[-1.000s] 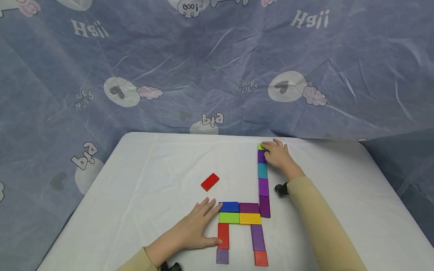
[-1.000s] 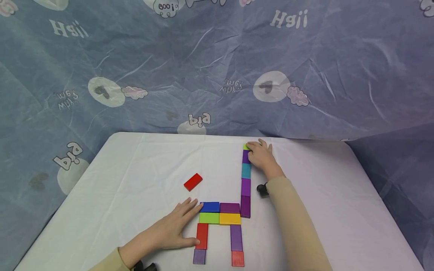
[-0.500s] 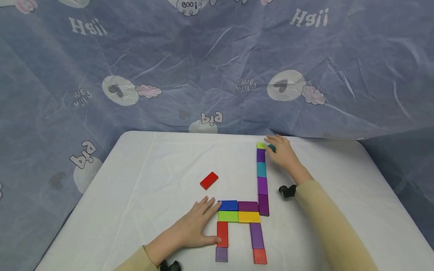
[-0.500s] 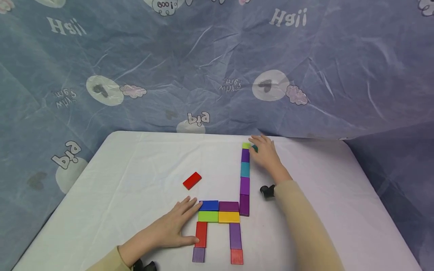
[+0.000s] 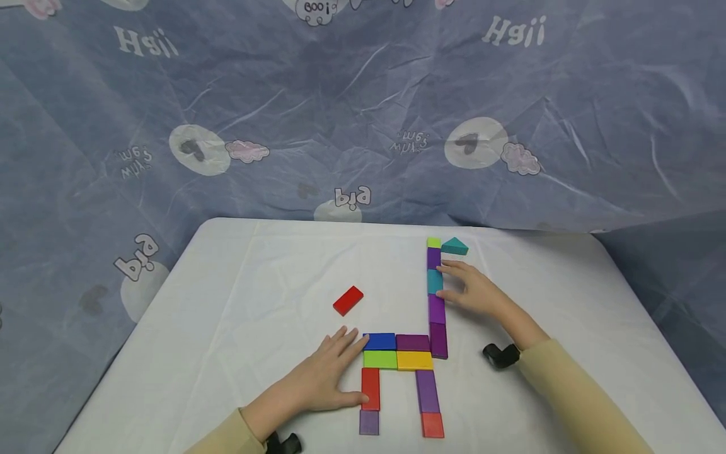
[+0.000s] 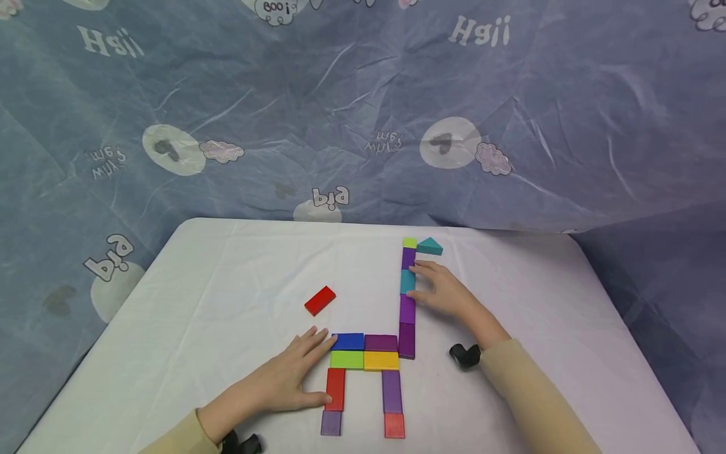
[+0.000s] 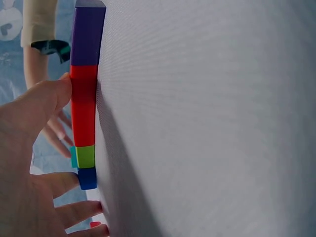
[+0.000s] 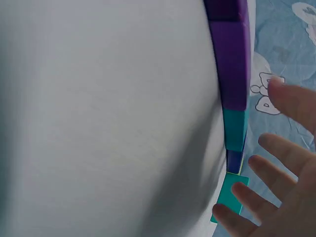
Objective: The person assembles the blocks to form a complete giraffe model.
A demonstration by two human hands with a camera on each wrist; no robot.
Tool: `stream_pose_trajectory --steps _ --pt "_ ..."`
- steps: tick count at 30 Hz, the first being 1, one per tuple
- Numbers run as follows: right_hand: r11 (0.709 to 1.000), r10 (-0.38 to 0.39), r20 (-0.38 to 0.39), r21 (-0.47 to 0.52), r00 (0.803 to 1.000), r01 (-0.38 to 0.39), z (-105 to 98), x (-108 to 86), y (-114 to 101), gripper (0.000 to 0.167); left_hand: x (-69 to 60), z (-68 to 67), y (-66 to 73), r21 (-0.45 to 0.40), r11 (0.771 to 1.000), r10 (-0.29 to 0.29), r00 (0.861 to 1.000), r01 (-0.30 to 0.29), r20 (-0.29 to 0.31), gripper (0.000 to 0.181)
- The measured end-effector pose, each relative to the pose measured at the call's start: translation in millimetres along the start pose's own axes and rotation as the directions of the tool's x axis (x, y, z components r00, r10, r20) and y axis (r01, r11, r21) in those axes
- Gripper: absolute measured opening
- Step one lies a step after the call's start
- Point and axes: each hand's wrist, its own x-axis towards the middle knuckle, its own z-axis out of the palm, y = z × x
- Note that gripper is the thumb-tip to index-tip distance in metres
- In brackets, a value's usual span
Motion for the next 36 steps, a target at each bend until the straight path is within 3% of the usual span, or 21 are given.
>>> stream_pose_trajectory --steps 3,7,16,21,31,36 --pt "1.0 -0.005 0.074 0.019 0.997 0.004 5 -6.0 -1 0.072 -0.5 -0.3 0.3 0.0 1.0 0.001 1.0 -0.001 -0.001 0.092" --pt "0.999 -0.004 0.113 0.045 0.994 -0.001 8 -10.5 -2 0.082 -1.3 0.6 0.5 0.003 1.0 0.008 1.0 -0.008 -0.008 0.091" --pt "0.999 -0.023 0.122 0.034 0.992 0.019 11 -14.7 0 0.084 -1.6 3.8 -1.9 0.015 1.0 0.024 0.999 -0.023 -0.026 0.092" --pt "0.999 -0.015 0.126 0.039 0.992 0.01 10 -16.0 -1 0.085 -0.8 4.3 -3.2 0.032 0.999 0.012 1.0 -0.012 -0.005 0.092" --pt "0.999 -0.001 0.141 0.033 0.99 -0.004 13 -13.1 5 0.085 0.0 -1.0 -0.8 0.058 0.998 0.011 1.0 -0.01 -0.012 0.085" --pt "0.999 0.001 0.144 0.038 0.99 -0.007 13 -14.4 5 0.085 9.8 -5.5 0.9 0.104 0.994 -0.017 0.995 0.027 -0.096 0.073"
